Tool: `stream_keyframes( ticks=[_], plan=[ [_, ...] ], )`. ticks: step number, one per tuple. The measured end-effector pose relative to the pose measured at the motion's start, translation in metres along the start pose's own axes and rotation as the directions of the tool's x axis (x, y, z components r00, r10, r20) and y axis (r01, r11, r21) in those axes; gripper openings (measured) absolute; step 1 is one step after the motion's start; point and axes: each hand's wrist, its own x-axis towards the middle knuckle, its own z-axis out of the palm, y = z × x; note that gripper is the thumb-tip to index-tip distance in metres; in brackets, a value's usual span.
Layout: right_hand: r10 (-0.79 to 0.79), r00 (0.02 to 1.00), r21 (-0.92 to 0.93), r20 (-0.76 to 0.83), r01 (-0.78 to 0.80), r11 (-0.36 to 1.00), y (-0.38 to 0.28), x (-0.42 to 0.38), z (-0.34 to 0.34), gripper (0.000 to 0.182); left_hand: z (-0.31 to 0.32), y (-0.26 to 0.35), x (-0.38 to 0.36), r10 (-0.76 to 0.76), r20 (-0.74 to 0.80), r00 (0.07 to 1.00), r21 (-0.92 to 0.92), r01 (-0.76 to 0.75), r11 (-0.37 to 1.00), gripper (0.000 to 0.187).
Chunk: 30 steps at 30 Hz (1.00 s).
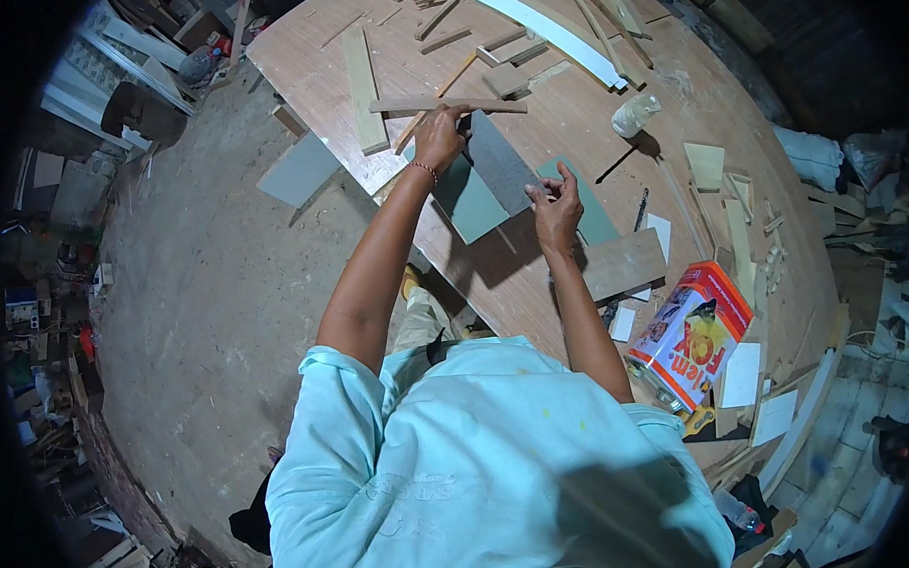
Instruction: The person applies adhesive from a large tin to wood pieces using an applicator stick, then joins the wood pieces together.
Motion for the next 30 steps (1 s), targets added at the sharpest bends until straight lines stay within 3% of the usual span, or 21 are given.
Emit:
stream_keyframes(
  ticks=[2, 5, 9, 11, 13, 14, 16, 17, 19, 21, 23, 24, 25, 27, 29, 30],
  plan=[
    [-0.027, 1.0, -0.071, -0.006, 0.027, 0.997, -0.004, -0.001, -0.001, 0.06, 0.002, 0.0, 0.0, 0.009, -0.052, 0.999, 0.038, -0.007, 0.999, 0.028],
    [0.023, 1.0, -0.07, 0.005, -0.023, 0.997, -0.002, 0.0, -0.001, 0.062, -0.005, 0.006, -0.003, -0.109, 0.002, 0.994, 0.101, 0.108, 0.989, 0.028],
    [-0.01, 1.0, -0.105, 0.007, 0.011, 0.994, -0.006, 0.002, -0.003, 0.063, -0.002, 0.002, -0.005, -0.104, -0.076, 0.992, 0.031, 0.106, 0.994, 0.029],
    [0.007, 1.0, -0.02, -0.015, -0.007, 1.0, -0.006, 0.003, -0.004, 0.063, -0.002, 0.002, -0.004, -0.112, -0.092, 0.989, -0.012, 0.112, 0.994, 0.029],
    [0.012, 1.0, 0.04, -0.016, -0.011, 0.999, -0.003, 0.006, -0.004, 0.062, 0.0, -0.004, -0.002, -0.086, -0.12, 0.989, -0.177, 0.064, 0.982, 0.028],
    [0.014, 1.0, 0.1, -0.017, -0.013, 0.995, -0.002, 0.008, -0.004, 0.061, 0.0, -0.008, 0.001, -0.084, -0.123, 0.989, -0.177, 0.062, 0.982, 0.028],
    [0.026, 1.0, 0.143, -0.003, -0.025, 0.989, -0.015, 0.007, -0.011, 0.061, -0.005, -0.011, 0.005, -0.158, 0.084, 0.984, -0.655, 0.174, 0.735, 0.023],
    [0.039, 0.999, 0.187, 0.013, -0.041, 0.982, -0.021, 0.007, -0.015, 0.061, -0.007, -0.013, 0.006, -0.156, 0.08, 0.984, -0.655, 0.17, 0.736, 0.023],
    [0.014, 1.0, 0.205, 0.009, -0.015, 0.979, -0.034, 0.005, -0.019, 0.06, -0.023, -0.002, 0.001, -0.152, 0.153, 0.976, -0.811, 0.212, 0.545, 0.024],
    [-0.009, 1.0, 0.223, 0.004, 0.008, 0.975, -0.045, 0.002, -0.02, 0.059, -0.029, 0.002, 0.001, -0.156, 0.146, 0.977, -0.787, 0.21, 0.581, 0.022],
    [-0.256, 0.965, 0.158, -0.058, 0.262, 0.952, -0.054, -0.001, -0.019, 0.057, -0.031, 0.009, 0.002, -0.144, 0.004, 0.99, -0.77, 0.094, 0.631, 0.021],
    [-0.239, 0.97, 0.107, -0.041, 0.242, 0.964, -0.059, -0.005, -0.018, 0.057, -0.032, 0.012, 0.002, -0.157, 0.035, 0.987, -0.793, 0.123, 0.597, 0.033],
    [-0.245, 0.969, 0.11, -0.042, 0.248, 0.962, -0.062, -0.007, -0.017, 0.057, -0.032, 0.016, 0.001, -0.154, 0.028, 0.988, -0.793, 0.116, 0.598, 0.033],
    [-0.495, 0.867, -0.108, -0.061, 0.487, 0.867, -0.066, -0.011, -0.016, 0.058, -0.032, 0.033, -0.009, -0.313, 0.101, 0.944, -0.966, 0.169, 0.196, 0.044],
    [-0.527, 0.849, -0.106, -0.048, 0.52, 0.847, -0.066, -0.017, -0.017, 0.057, -0.038, 0.046, -0.018, -0.36, 0.196, 0.912, -0.97, 0.235, 0.068, 0.047],
    [-0.592, 0.806, -0.137, -0.026, 0.583, 0.8, -0.066, -0.019, -0.018, 0.056, -0.028, 0.03, -0.02, -0.21, 0.245, 0.947, -0.969, 0.237, -0.065, 0.046]
  ],
)
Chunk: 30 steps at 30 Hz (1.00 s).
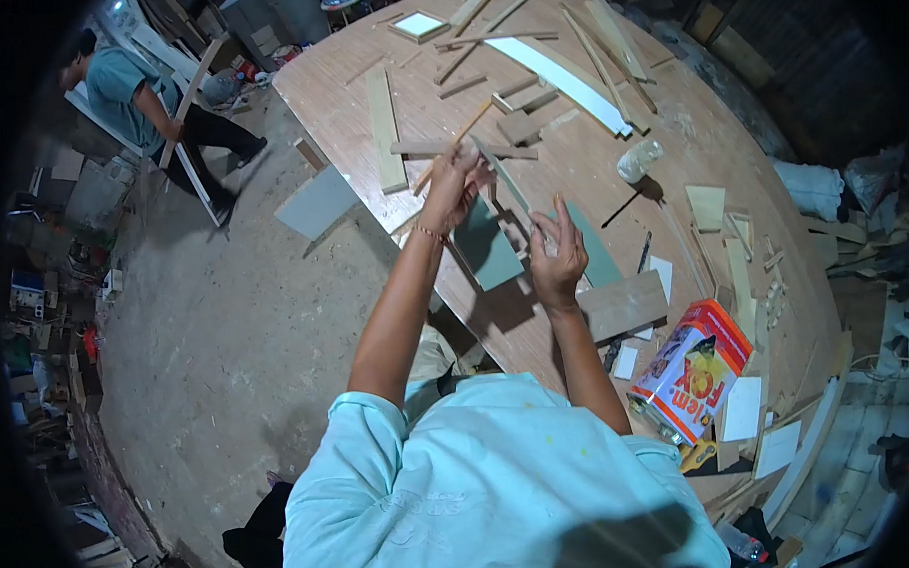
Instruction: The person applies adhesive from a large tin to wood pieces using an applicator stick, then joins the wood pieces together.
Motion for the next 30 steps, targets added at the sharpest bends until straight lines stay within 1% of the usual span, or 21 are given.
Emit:
stream_keyframes(
  ticks=[1, 2, 4, 5, 7, 9, 10, 11, 12, 13, 15, 16, 17, 19, 20, 21, 23, 24, 25, 27, 30],
  plan=[
    [-0.081, 0.997, -0.029, 0.011, 0.081, 0.996, -0.001, -0.001, 0.001, 0.056, -0.004, 0.003, -0.001, -0.029, 0.162, 0.986, -0.119, 0.049, 0.992, 0.046],
    [-0.154, 0.988, -0.057, -0.014, 0.153, 0.987, 0.0, -0.003, 0.003, 0.057, -0.005, 0.002, -0.004, -0.022, 0.188, 0.982, -0.214, 0.062, 0.975, 0.048],
    [-0.139, 0.988, -0.053, 0.068, 0.143, 0.988, -0.01, -0.005, -0.001, 0.058, 0.011, 0.007, -0.022, -0.001, 0.209, 0.978, -0.414, 0.09, 0.906, 0.05],
    [-0.124, 0.987, -0.045, 0.1, 0.129, 0.991, -0.014, -0.007, -0.002, 0.059, 0.013, 0.006, -0.026, 0.007, 0.211, 0.977, -0.414, 0.083, 0.907, 0.05],
    [-0.147, 0.985, -0.024, 0.092, 0.149, 0.988, -0.016, -0.011, -0.003, 0.062, 0.017, 0.008, -0.036, 0.097, 0.295, 0.951, -0.501, 0.067, 0.863, 0.051],
    [-0.166, 0.983, 0.001, 0.083, 0.166, 0.986, -0.021, -0.018, -0.001, 0.065, 0.015, 0.009, -0.043, 0.112, 0.249, 0.962, -0.5, 0.029, 0.865, 0.045],
    [-0.004, 0.996, 0.158, 0.093, -0.011, 0.987, -0.024, -0.023, 0.001, 0.07, 0.01, 0.009, -0.044, 0.117, 0.167, 0.979, -0.362, -0.049, 0.931, 0.038],
    [0.156, 0.979, 0.303, 0.129, -0.189, 0.934, -0.026, -0.028, 0.0, 0.074, 0.007, 0.007, -0.045, 0.132, 0.086, 0.988, -0.211, -0.111, 0.971, 0.03],
    [0.239, 0.952, 0.342, 0.19, -0.292, 0.893, -0.03, -0.029, -0.005, 0.078, 0.008, 0.011, -0.049, 0.12, 0.016, 0.993, -0.171, -0.115, 0.979, 0.019],
    [0.239, 0.953, 0.339, 0.187, -0.291, 0.895, -0.033, -0.028, -0.009, 0.078, 0.011, 0.014, -0.053, 0.118, 0.021, 0.993, -0.173, -0.113, 0.978, 0.019],
    [0.282, 0.922, 0.51, 0.266, -0.383, 0.77, -0.037, -0.028, -0.018, 0.079, 0.015, 0.016, -0.062, 0.316, -0.041, 0.948, 0.111, -0.31, 0.944, 0.012],
    [0.277, 0.923, 0.611, 0.266, -0.384, 0.693, -0.04, -0.025, -0.022, 0.066, 0.016, 0.018, -0.066, 0.332, -0.003, 0.943, 0.182, -0.326, 0.928, 0.011],
    [0.284, 0.922, 0.606, 0.262, -0.386, 0.696, -0.039, -0.022, -0.023, 0.066, 0.018, 0.017, -0.072, 0.325, 0.002, 0.946, 0.178, -0.32, 0.931, 0.011],
    [0.243, 0.951, 0.617, 0.192, -0.309, 0.724, -0.035, -0.015, -0.023, 0.046, 0.026, 0.021, -0.09, 0.201, 0.002, 0.98, 0.192, -0.197, 0.961, 0.009],
    [0.223, 0.955, 0.51, 0.195, -0.293, 0.808, -0.034, -0.009, -0.026, 0.034, 0.026, 0.022, -0.096, 0.163, 0.012, 0.987, 0.205, -0.162, 0.965, 0.009],
    [0.234, 0.952, 0.504, 0.197, -0.303, 0.809, -0.033, -0.005, -0.028, 0.034, 0.027, 0.021, -0.101, 0.151, 0.011, 0.988, 0.203, -0.15, 0.968, 0.009],
    [0.197, 0.964, 0.388, 0.179, -0.253, 0.886, -0.03, 0.004, -0.027, 0.038, 0.03, 0.022, -0.109, 0.138, 0.043, 0.99, 0.233, -0.144, 0.962, 0.01],
    [0.199, 0.959, 0.459, 0.203, -0.273, 0.845, -0.027, 0.007, -0.024, 0.044, 0.032, 0.024, -0.114, 0.135, 0.039, 0.99, 0.228, -0.141, 0.964, 0.01],
    [0.198, 0.958, 0.456, 0.209, -0.275, 0.846, -0.025, 0.009, -0.022, 0.044, 0.034, 0.026, -0.118, 0.131, 0.042, 0.991, 0.232, -0.137, 0.963, 0.01],
    [0.144, 0.973, 0.389, 0.181, -0.206, 0.898, -0.026, 0.013, -0.021, 0.045, 0.034, 0.028, -0.123, 0.128, 0.04, 0.991, 0.236, -0.134, 0.963, 0.01],
    [0.124, 0.971, 0.344, 0.206, -0.191, 0.919, -0.029, 0.018, -0.02, 0.051, 0.031, 0.029, -0.125, 0.132, 0.032, 0.991, 0.261, -0.136, 0.956, 0.01]
  ],
)
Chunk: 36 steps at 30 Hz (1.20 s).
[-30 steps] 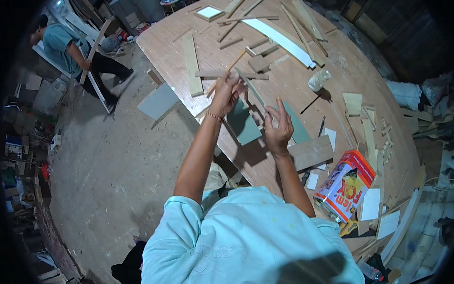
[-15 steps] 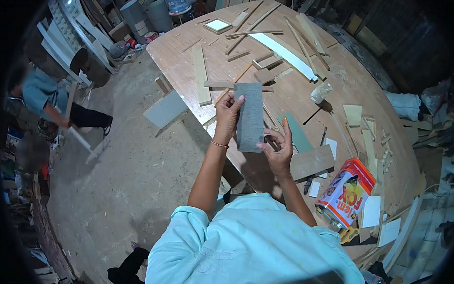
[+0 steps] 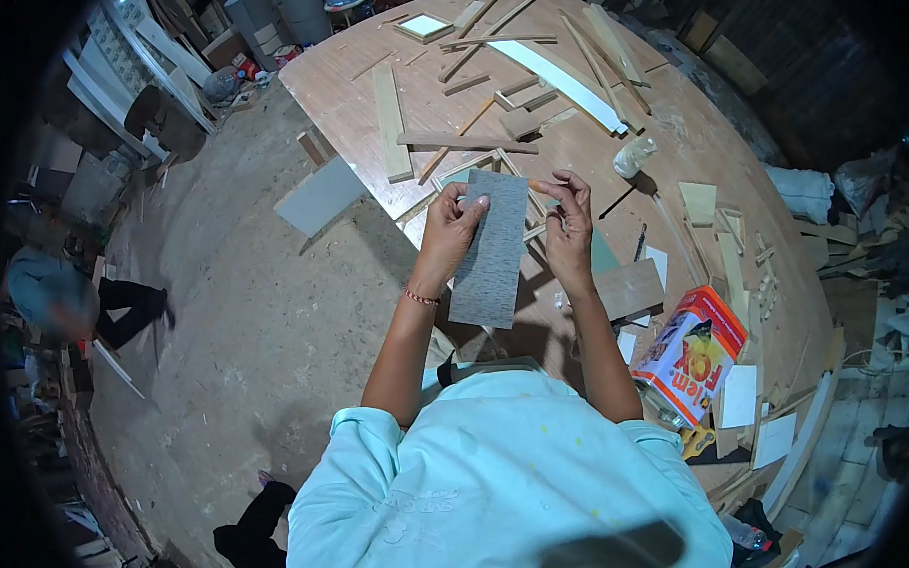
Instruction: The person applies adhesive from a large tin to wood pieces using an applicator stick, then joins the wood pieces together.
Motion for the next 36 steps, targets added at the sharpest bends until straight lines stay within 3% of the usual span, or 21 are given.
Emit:
stream_keyframes(
  ticks=[11, 14, 17, 19, 22, 28, 32, 35, 36],
  plan=[
    [0.048, 0.998, 0.0, 0.045, -0.048, 0.999, 0.008, 0.001, 0.004, 0.056, 0.0, -0.003, 0.002, -0.025, -0.028, 0.999, 0.009, 0.025, 1.0, 0.012],
    [-0.06, 0.997, -0.099, 0.056, 0.065, 0.993, 0.013, -0.004, 0.003, 0.054, -0.001, -0.003, 0.003, -0.022, -0.052, 0.998, 0.014, 0.022, 1.0, 0.013],
    [-0.098, 0.992, -0.043, 0.081, 0.102, 0.994, 0.013, -0.007, 0.003, 0.054, -0.001, -0.002, 0.005, -0.015, -0.048, 0.999, 0.013, 0.016, 1.0, 0.013],
    [-0.052, 0.998, 0.126, 0.034, 0.047, 0.991, 0.015, -0.006, 0.004, 0.054, -0.001, -0.001, 0.004, -0.024, -0.042, 0.999, 0.009, 0.024, 1.0, 0.013],
    [0.039, 0.999, 0.088, 0.008, -0.04, 0.995, 0.013, -0.001, 0.003, 0.054, -0.002, -0.007, 0.0, -0.033, -0.027, 0.999, 0.008, 0.034, 0.999, 0.012],
    [0.053, 0.998, 0.156, 0.045, -0.06, 0.986, 0.02, 0.001, 0.008, 0.053, 0.001, 0.0, -0.001, -0.037, -0.014, 0.999, 0.032, 0.038, 0.999, 0.011],
    [0.049, 0.997, 0.144, 0.055, -0.057, 0.988, 0.026, 0.0, 0.008, 0.052, -0.002, -0.005, 0.001, 0.0, -0.026, 1.0, 0.011, 0.0, 1.0, 0.012],
    [-0.018, 0.989, 0.056, 0.148, 0.01, 0.998, 0.024, -0.004, 0.005, 0.049, -0.004, -0.004, 0.002, -0.021, -0.058, 0.998, 0.02, 0.022, 1.0, 0.011],
    [-0.014, 0.99, 0.167, 0.144, -0.01, 0.986, 0.021, -0.005, 0.005, 0.047, -0.004, -0.003, 0.003, -0.017, -0.058, 0.998, 0.021, 0.019, 1.0, 0.011]
  ],
)
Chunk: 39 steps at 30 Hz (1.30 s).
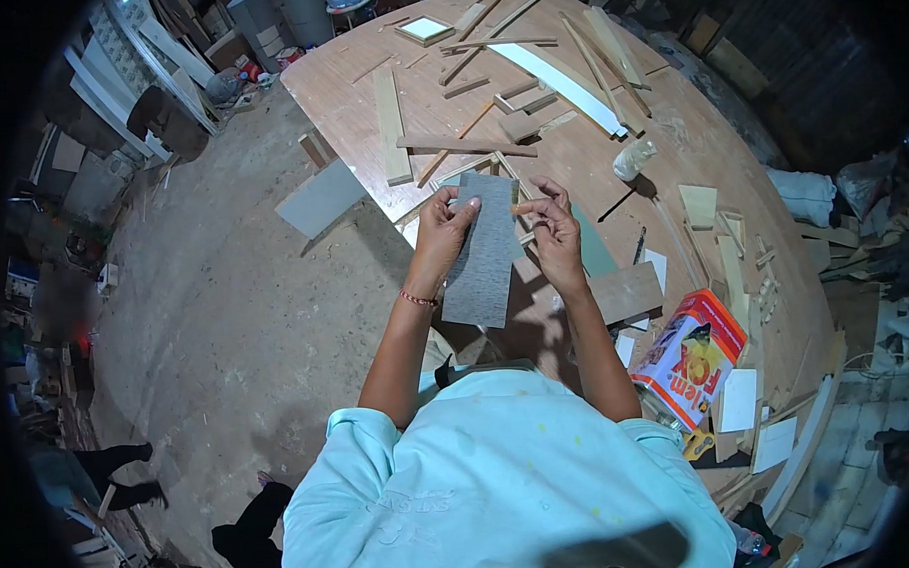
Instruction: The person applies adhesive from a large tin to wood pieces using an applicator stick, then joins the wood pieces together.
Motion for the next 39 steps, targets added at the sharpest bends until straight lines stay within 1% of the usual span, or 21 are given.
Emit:
stream_keyframes(
  ticks=[1, 2, 4, 5, 7, 8, 10, 14, 16, 17, 19, 20, 22, 29, 31, 32, 34, 37, 39],
  plan=[
    [0.006, 1.0, 0.112, -0.005, -0.006, 0.994, -0.002, 0.0, 0.001, 0.045, 0.0, 0.001, 0.0, 0.007, 0.002, 1.0, 0.003, -0.007, 1.0, 0.011],
    [0.007, 1.0, 0.112, -0.006, -0.006, 0.994, -0.004, 0.001, 0.001, 0.045, 0.0, 0.002, -0.001, 0.012, 0.006, 1.0, 0.006, -0.013, 1.0, 0.011],
    [0.043, 0.996, 0.197, -0.074, -0.028, 0.98, -0.007, 0.007, 0.001, 0.043, 0.0, 0.0, 0.001, 0.011, 0.017, 1.0, 0.008, -0.012, 1.0, 0.011],
    [0.042, 0.996, 0.196, -0.077, -0.026, 0.98, -0.008, 0.009, 0.001, 0.043, 0.0, -0.001, 0.001, 0.01, 0.026, 1.0, 0.007, -0.011, 1.0, 0.011],
    [0.139, 0.987, 0.162, -0.078, -0.125, 0.979, -0.009, 0.013, 0.001, 0.044, 0.0, -0.003, 0.001, 0.014, 0.031, 0.999, 0.006, -0.014, 1.0, 0.013],
    [0.139, 0.987, 0.162, -0.078, -0.125, 0.979, -0.008, 0.014, 0.001, 0.044, 0.0, -0.003, 0.0, 0.018, 0.033, 0.999, 0.003, -0.018, 1.0, 0.014],
    [0.12, 0.991, 0.085, -0.061, -0.114, 0.99, -0.006, 0.015, 0.001, 0.044, 0.002, -0.002, -0.001, 0.019, 0.03, 0.999, 0.004, -0.02, 1.0, 0.014],
    [0.102, 0.993, 0.055, -0.058, -0.099, 0.994, 0.005, 0.011, 0.003, 0.044, -0.002, -0.006, 0.001, 0.045, 0.028, 0.999, 0.012, -0.045, 0.999, 0.013],
    [0.032, 0.998, 0.015, -0.059, -0.031, 0.999, 0.006, 0.011, 0.004, 0.044, -0.002, -0.006, 0.002, 0.036, 0.032, 0.999, 0.017, -0.037, 0.999, 0.013],
    [0.034, 0.998, 0.014, -0.059, -0.033, 0.999, 0.006, 0.01, 0.003, 0.044, -0.002, -0.006, 0.001, 0.024, 0.035, 0.999, 0.023, -0.025, 0.999, 0.013],
    [0.129, 0.988, 0.088, -0.089, -0.121, 0.989, -0.003, 0.015, 0.003, 0.044, 0.004, 0.002, -0.002, 0.019, 0.032, 0.999, 0.023, -0.02, 1.0, 0.011],
    [0.127, 0.988, 0.088, -0.09, -0.119, 0.989, -0.001, 0.016, 0.002, 0.044, 0.006, 0.005, -0.003, 0.018, 0.028, 0.999, 0.023, -0.018, 1.0, 0.01],
    [0.076, 0.992, -0.003, -0.097, -0.077, 0.997, 0.003, 0.017, 0.002, 0.045, 0.005, 0.004, -0.001, 0.02, 0.03, 0.999, 0.022, -0.021, 1.0, 0.01],
    [0.049, 0.993, -0.039, -0.107, -0.054, 0.998, 0.004, 0.013, 0.002, 0.046, 0.005, 0.006, -0.003, 0.01, 0.012, 1.0, 0.067, -0.011, 0.998, 0.01],
    [0.082, 0.994, -0.097, -0.068, -0.088, 0.991, -0.001, 0.012, 0.001, 0.045, 0.002, 0.002, 0.0, 0.024, 0.01, 1.0, 0.061, -0.025, 0.998, 0.011],
    [0.083, 0.994, -0.096, -0.066, -0.089, 0.991, -0.001, 0.01, 0.0, 0.045, 0.001, -0.001, 0.001, 0.037, 0.009, 0.999, 0.054, -0.037, 0.998, 0.011],
    [0.037, 0.998, -0.116, -0.041, -0.042, 0.992, -0.002, 0.006, 0.0, 0.043, -0.002, -0.005, 0.003, 0.041, 0.001, 0.999, 0.039, -0.041, 0.998, 0.012],
    [0.015, 1.0, -0.109, 0.004, -0.014, 0.994, -0.004, -0.004, 0.004, 0.043, -0.003, -0.004, 0.004, 0.05, -0.014, 0.999, 0.02, -0.049, 0.999, 0.012],
    [0.027, 1.0, -0.097, 0.005, -0.027, 0.995, -0.007, -0.009, 0.004, 0.044, -0.003, -0.005, 0.004, 0.05, -0.022, 0.999, 0.018, -0.05, 0.999, 0.012]
  ],
)
